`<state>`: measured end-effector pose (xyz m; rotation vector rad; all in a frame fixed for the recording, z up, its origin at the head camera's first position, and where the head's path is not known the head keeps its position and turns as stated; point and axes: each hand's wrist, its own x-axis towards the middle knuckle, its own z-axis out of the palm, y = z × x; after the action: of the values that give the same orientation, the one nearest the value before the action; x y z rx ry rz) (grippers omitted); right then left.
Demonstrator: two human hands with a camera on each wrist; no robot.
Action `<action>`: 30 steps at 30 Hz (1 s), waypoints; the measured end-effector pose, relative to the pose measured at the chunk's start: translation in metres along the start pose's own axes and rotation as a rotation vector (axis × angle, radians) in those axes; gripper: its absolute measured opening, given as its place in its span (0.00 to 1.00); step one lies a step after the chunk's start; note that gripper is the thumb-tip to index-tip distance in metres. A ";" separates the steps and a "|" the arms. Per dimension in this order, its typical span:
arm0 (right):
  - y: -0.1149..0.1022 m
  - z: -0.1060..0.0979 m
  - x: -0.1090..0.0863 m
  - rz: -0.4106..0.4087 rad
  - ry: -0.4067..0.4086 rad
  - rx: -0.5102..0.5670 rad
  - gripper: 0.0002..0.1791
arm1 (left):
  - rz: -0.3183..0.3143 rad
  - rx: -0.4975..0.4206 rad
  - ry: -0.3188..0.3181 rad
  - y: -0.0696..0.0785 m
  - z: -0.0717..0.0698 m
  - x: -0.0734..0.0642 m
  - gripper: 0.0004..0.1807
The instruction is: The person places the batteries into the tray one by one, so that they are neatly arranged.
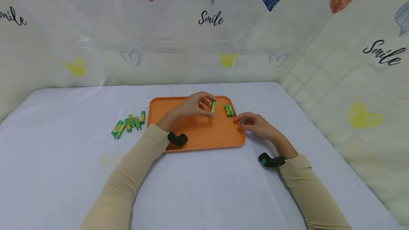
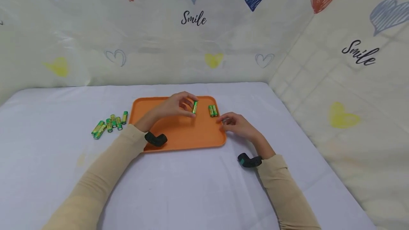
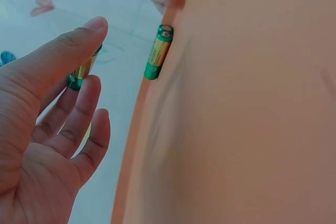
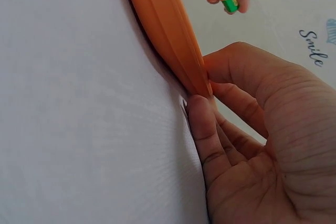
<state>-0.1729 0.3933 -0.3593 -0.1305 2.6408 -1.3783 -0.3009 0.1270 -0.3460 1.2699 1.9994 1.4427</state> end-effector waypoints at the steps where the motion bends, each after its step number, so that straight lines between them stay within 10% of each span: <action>1: -0.001 0.000 0.000 0.003 0.000 -0.001 0.17 | -0.007 0.009 0.000 0.000 0.001 0.001 0.30; 30: -0.001 -0.001 0.001 0.016 -0.008 0.025 0.17 | -0.200 0.053 0.103 -0.019 0.035 0.034 0.31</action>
<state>-0.1740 0.3929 -0.3581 -0.1121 2.6115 -1.4023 -0.3025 0.1735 -0.3702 1.0009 2.1760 1.3932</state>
